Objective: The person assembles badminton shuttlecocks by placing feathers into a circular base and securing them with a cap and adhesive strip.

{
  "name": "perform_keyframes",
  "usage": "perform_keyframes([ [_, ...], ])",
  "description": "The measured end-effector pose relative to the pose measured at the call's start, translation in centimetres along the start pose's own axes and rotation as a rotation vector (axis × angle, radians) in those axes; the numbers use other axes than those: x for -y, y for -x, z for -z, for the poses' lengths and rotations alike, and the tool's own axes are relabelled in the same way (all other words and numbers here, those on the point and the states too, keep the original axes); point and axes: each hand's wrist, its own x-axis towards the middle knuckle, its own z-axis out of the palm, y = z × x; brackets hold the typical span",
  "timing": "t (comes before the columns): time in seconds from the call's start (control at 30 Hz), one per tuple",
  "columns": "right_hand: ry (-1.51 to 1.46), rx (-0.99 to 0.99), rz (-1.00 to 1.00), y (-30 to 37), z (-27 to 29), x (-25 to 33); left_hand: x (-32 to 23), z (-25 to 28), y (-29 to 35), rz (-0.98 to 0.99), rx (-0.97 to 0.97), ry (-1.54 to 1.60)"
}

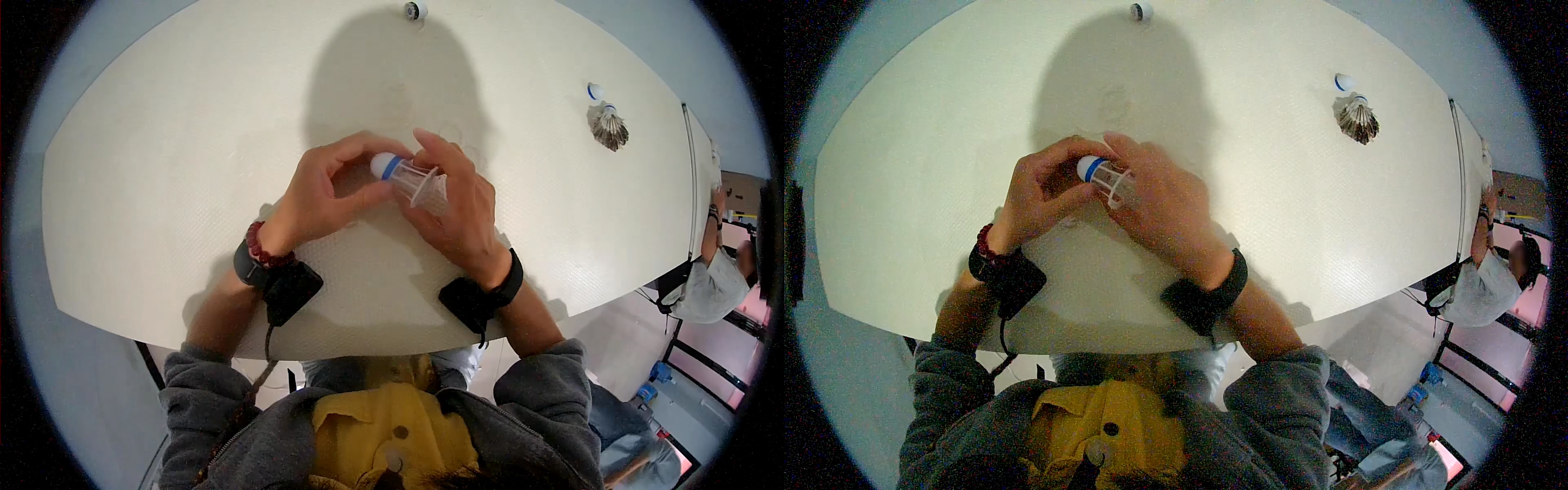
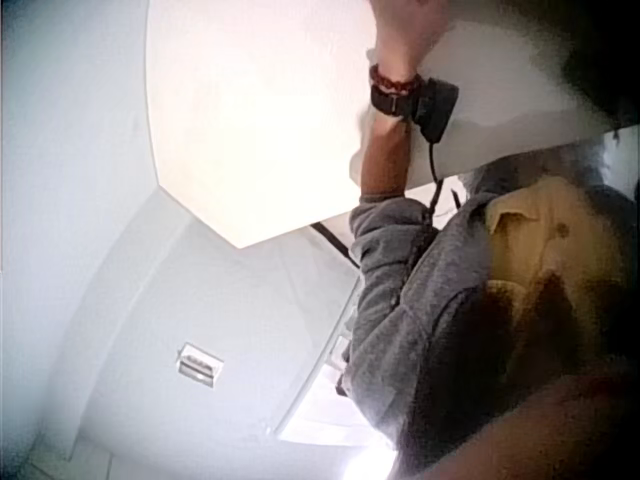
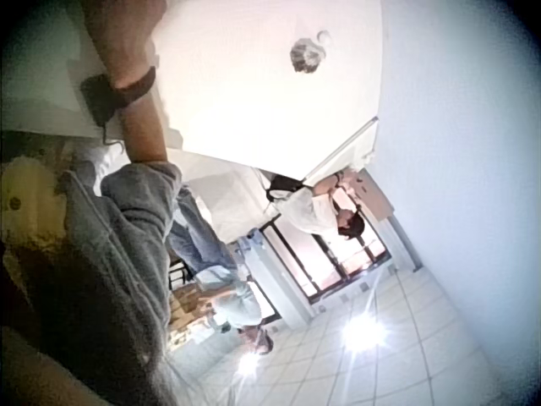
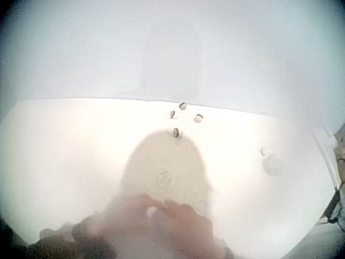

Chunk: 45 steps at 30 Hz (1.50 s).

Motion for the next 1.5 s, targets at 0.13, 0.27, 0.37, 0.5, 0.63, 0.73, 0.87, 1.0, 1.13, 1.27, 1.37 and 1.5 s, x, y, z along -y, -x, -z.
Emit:
perform_keyframes([
  [0.13, -0.073, -0.026, -0.004, -0.4, 0.4, 0.1, -0.2, 0.1, 0.2, -0.066, -0.077, -0.100],
  [0.27, -0.142, -0.102, 0.051, -0.3, 2.3, -1.8, -0.6, 0.0, 0.0, -0.014, -0.254, 0.177],
  [0.37, 0.107, -0.275, 0.147, -0.4, 2.7, -4.7, -0.1, 0.1, -0.2, -0.021, -0.254, 0.166],
  [0.5, 0.199, -0.199, -0.104, -0.6, 3.2, -6.1, -0.5, 0.1, -0.2, -0.018, -0.219, 0.257],
  [0.63, 0.263, 0.127, -0.213, -0.3, 3.5, -5.2, -0.3, 0.3, -0.2, -0.014, -0.218, 0.316],
  [0.73, 0.204, 0.292, -0.146, 0.2, 3.1, -4.4, -0.3, 0.4, 0.0, -0.074, -0.190, 0.330],
  [0.87, 0.044, 0.323, -0.079, 0.1, 1.6, -2.4, 0.0, 0.2, 0.0, -0.086, -0.201, 0.492],
  [1.0, -0.178, 0.165, -0.039, -0.2, 1.6, -1.5, -0.1, -0.6, 0.1, -0.036, -0.324, 0.569],
  [1.13, 0.013, 0.169, -0.122, 0.9, 4.3, -0.7, 0.2, 0.7, 0.1, -0.017, -0.311, 0.240],
  [1.27, 0.158, 0.324, -0.247, 2.6, 4.6, 0.9, 0.5, 0.7, -0.3, -0.072, -0.306, 0.061],
  [1.37, 0.138, 0.276, -0.178, 3.2, 3.1, 0.8, -0.1, 0.6, -0.2, -0.062, -0.328, 0.137],
  [1.5, 0.129, 0.229, -0.101, 1.9, 1.5, 0.9, -0.1, 1.6, 0.4, -0.091, -0.268, 0.192],
])
